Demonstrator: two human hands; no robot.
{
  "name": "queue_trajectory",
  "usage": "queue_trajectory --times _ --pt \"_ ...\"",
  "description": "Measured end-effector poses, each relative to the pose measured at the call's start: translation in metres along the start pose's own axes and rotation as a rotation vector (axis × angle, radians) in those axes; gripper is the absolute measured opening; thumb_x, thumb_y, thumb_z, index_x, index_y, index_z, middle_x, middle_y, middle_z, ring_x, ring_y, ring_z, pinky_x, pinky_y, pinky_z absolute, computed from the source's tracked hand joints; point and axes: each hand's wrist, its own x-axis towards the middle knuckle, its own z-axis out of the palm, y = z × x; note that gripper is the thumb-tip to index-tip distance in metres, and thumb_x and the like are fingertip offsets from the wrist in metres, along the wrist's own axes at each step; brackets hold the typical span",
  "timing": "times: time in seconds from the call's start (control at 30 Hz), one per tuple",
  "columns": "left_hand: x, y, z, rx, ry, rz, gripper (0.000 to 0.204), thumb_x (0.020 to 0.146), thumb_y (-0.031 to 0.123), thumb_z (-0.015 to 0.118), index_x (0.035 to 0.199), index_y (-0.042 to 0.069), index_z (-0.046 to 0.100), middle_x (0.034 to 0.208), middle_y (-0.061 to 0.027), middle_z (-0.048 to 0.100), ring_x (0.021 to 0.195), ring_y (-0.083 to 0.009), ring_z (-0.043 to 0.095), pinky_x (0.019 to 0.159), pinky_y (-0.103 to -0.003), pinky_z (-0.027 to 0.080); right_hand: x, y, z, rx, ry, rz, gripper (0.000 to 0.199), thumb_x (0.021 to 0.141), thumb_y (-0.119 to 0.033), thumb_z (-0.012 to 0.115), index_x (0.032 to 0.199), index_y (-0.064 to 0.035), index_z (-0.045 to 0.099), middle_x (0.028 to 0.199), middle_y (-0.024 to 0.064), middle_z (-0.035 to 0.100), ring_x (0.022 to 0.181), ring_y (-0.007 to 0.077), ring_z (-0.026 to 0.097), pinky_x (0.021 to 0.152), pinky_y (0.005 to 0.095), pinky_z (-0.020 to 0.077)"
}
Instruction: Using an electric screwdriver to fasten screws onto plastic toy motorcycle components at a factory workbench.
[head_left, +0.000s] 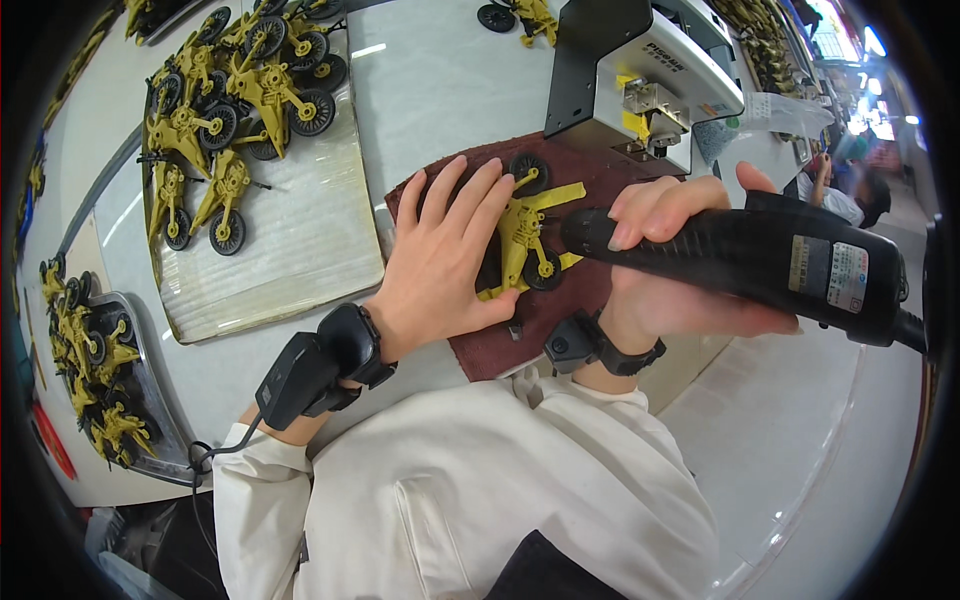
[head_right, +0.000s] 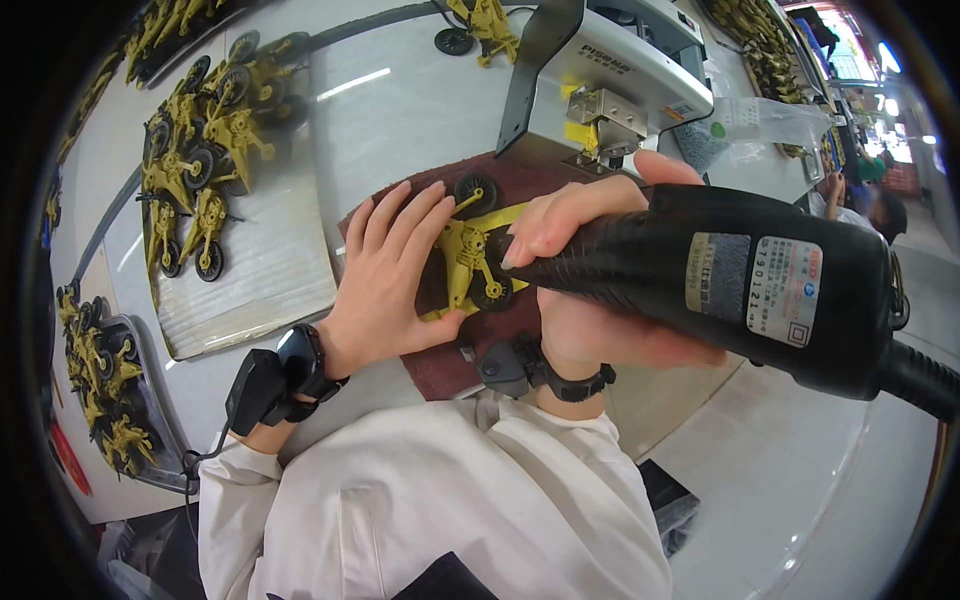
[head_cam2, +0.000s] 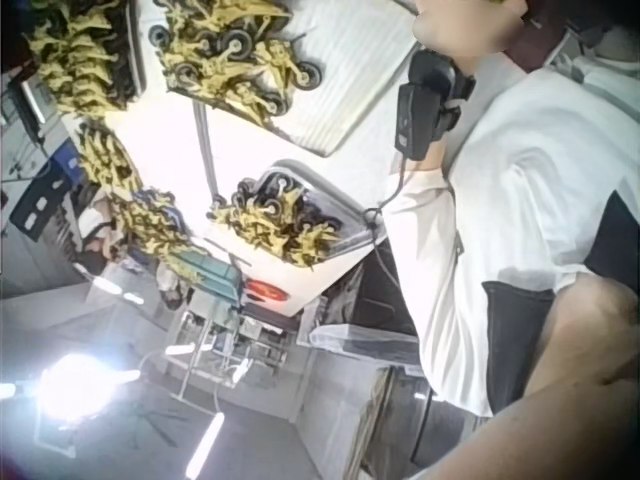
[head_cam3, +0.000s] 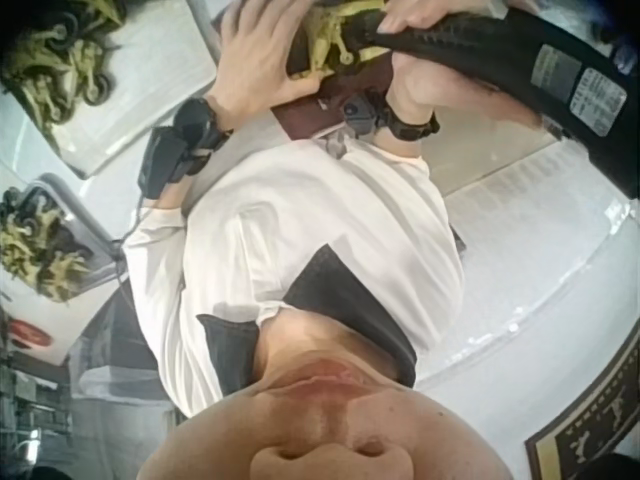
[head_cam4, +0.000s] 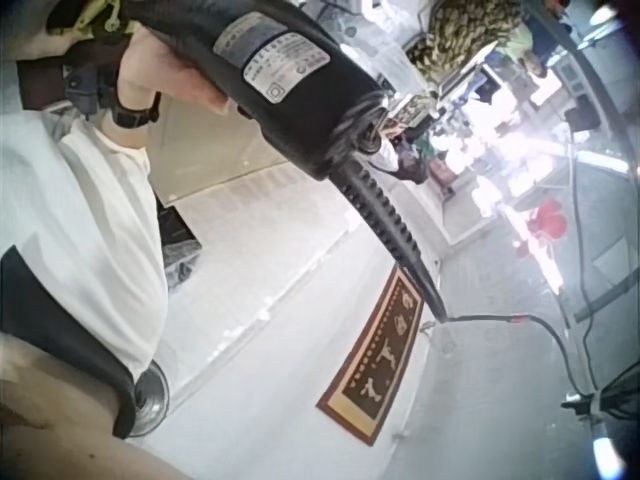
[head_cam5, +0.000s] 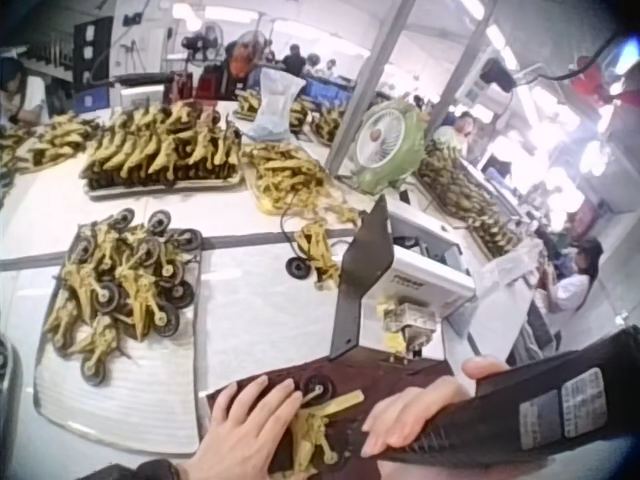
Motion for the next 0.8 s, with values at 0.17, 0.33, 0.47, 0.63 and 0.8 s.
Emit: queue_trajectory --times 0.17,0.33,0.47,0.63,0.8 --pt "-0.001 0.000 0.001 -0.006 -0.004 -0.021 0.090 0.056 0.033 0.071 0.134 0.005 0.036 0.140 -0.0137 0.034 0.130 -0.0354 0.028 0.107 -0.051 0.018 0.000 0.014 -0.006 0.003 -0.003 0.062 0.116 0.061 -0.091 0.031 0.124 0.0068 0.029 0.065 0.0166 0.054 0.049 0.0247 0.054 0.046 0.0337 0.0501" --pt "-0.001 -0.001 0.001 -0.022 0.035 -0.030 0.092 0.057 0.034 0.072 0.135 0.005 0.035 0.142 -0.0141 0.032 0.131 -0.0349 0.028 0.107 -0.052 0.018 0.002 0.019 -0.006 0.028 -0.041 0.096 0.114 0.058 -0.090 0.035 0.120 0.0055 0.033 0.066 0.0166 0.055 0.049 0.0247 0.055 0.047 0.0332 0.0502" --pt "-0.001 -0.001 0.001 -0.023 -0.007 -0.012 0.093 0.058 0.034 0.073 0.137 0.006 0.034 0.143 -0.0144 0.032 0.131 -0.0352 0.028 0.107 -0.052 0.018 -0.001 0.021 -0.010 0.064 -0.076 0.036 0.112 0.056 -0.090 0.037 0.116 0.0045 0.036 0.067 0.0164 0.056 0.049 0.0248 0.054 0.046 0.0331 0.0496" --pt "0.002 -0.002 -0.001 0.006 -0.026 -0.005 0.091 0.057 0.035 0.073 0.135 0.006 0.036 0.142 -0.0146 0.033 0.129 -0.0352 0.030 0.107 -0.052 0.019 -0.001 0.021 -0.015 0.004 -0.152 0.104 0.100 0.064 -0.089 0.033 0.117 -0.0054 0.043 0.069 0.0119 0.055 0.046 0.0234 0.051 0.046 0.0347 0.0421" --pt "0.003 -0.001 -0.001 0.020 -0.013 -0.053 0.086 0.054 0.035 0.073 0.128 0.006 0.041 0.140 -0.0148 0.035 0.128 -0.0354 0.032 0.106 -0.050 0.020 0.023 -0.028 -0.025 -0.151 -0.156 0.001 0.093 0.066 -0.086 0.041 0.115 -0.0065 0.049 0.068 0.0101 0.056 0.049 0.0240 0.052 0.052 0.0381 0.0412"
